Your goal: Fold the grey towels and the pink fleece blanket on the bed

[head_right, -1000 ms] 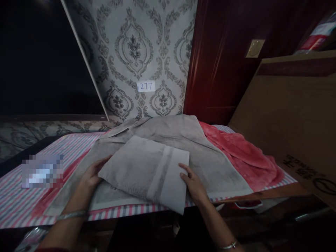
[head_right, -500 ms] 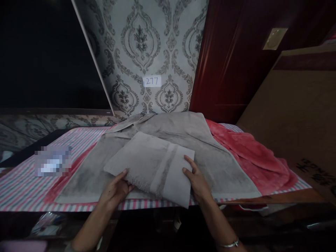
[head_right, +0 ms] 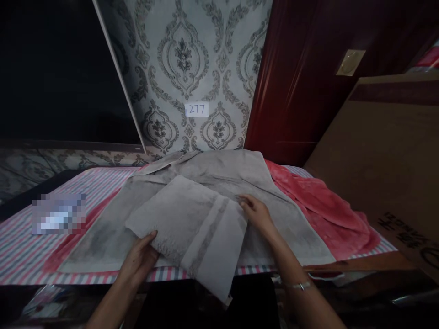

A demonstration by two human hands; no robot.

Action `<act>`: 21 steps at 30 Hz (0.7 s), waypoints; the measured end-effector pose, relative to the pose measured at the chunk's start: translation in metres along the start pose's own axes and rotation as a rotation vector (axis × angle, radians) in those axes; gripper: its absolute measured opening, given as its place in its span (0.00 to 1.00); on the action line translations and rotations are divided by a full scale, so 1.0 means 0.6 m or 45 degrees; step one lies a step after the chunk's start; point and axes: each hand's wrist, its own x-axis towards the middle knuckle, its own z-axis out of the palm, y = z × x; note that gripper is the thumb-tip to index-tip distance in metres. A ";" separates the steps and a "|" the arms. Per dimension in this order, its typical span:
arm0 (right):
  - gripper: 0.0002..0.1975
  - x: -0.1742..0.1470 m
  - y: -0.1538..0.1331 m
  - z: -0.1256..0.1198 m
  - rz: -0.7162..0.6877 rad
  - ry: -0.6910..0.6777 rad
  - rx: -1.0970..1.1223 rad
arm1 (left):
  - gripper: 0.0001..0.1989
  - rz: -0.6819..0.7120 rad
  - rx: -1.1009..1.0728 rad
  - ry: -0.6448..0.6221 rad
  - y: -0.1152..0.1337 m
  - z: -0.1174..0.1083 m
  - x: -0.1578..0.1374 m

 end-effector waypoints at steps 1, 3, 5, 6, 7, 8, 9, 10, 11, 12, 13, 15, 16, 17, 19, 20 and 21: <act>0.21 0.030 0.000 0.015 -0.025 -0.038 -0.029 | 0.25 0.001 0.001 -0.003 -0.001 -0.001 0.000; 0.22 0.085 0.000 0.049 -0.008 -0.156 -0.083 | 0.27 0.010 0.004 -0.003 -0.002 -0.004 0.001; 0.20 0.130 0.001 0.084 0.020 -0.265 -0.108 | 0.29 0.011 -0.013 -0.022 -0.003 -0.008 0.001; 0.19 0.148 0.001 0.099 0.024 -0.316 -0.112 | 0.29 0.009 -0.030 -0.035 -0.003 -0.011 0.002; 0.16 0.163 0.000 0.111 0.024 -0.361 -0.113 | 0.30 0.009 -0.047 -0.045 -0.003 -0.013 0.002; 0.14 0.175 -0.002 0.122 0.026 -0.410 -0.118 | 0.30 0.006 -0.062 -0.050 -0.003 -0.015 0.003; 0.12 0.185 -0.004 0.131 0.030 -0.460 -0.124 | 0.30 0.001 -0.073 -0.048 -0.003 -0.017 0.004; 0.11 0.193 -0.008 0.138 0.036 -0.508 -0.132 | 0.30 -0.004 -0.079 -0.038 -0.003 -0.019 0.006; 0.12 0.200 -0.012 0.144 0.046 -0.549 -0.141 | 0.29 -0.008 -0.082 -0.025 -0.003 -0.021 0.007; 0.13 0.205 -0.017 0.149 0.057 -0.586 -0.150 | 0.28 -0.010 -0.083 -0.021 -0.003 -0.022 0.009; 0.13 0.210 -0.023 0.154 0.067 -0.620 -0.156 | 0.27 -0.014 -0.084 -0.020 -0.004 -0.024 0.011; 0.14 0.217 -0.034 0.162 0.082 -0.678 -0.161 | 0.27 -0.015 -0.087 -0.014 -0.005 -0.026 0.015; 0.13 0.220 -0.039 0.166 0.089 -0.706 -0.160 | 0.27 -0.016 -0.090 -0.012 -0.005 -0.026 0.016; 0.14 0.223 -0.044 0.170 0.101 -0.736 -0.157 | 0.27 -0.014 -0.095 -0.010 -0.006 -0.027 0.017; 0.14 0.224 -0.051 0.178 0.140 -0.802 -0.141 | 0.28 -0.005 -0.105 -0.008 -0.006 -0.027 0.016; 0.14 0.224 -0.053 0.181 0.165 -0.833 -0.127 | 0.28 0.001 -0.107 -0.017 -0.006 -0.027 0.015; 0.15 0.222 -0.055 0.184 0.191 -0.859 -0.110 | 0.29 0.001 -0.108 -0.026 -0.005 -0.026 0.013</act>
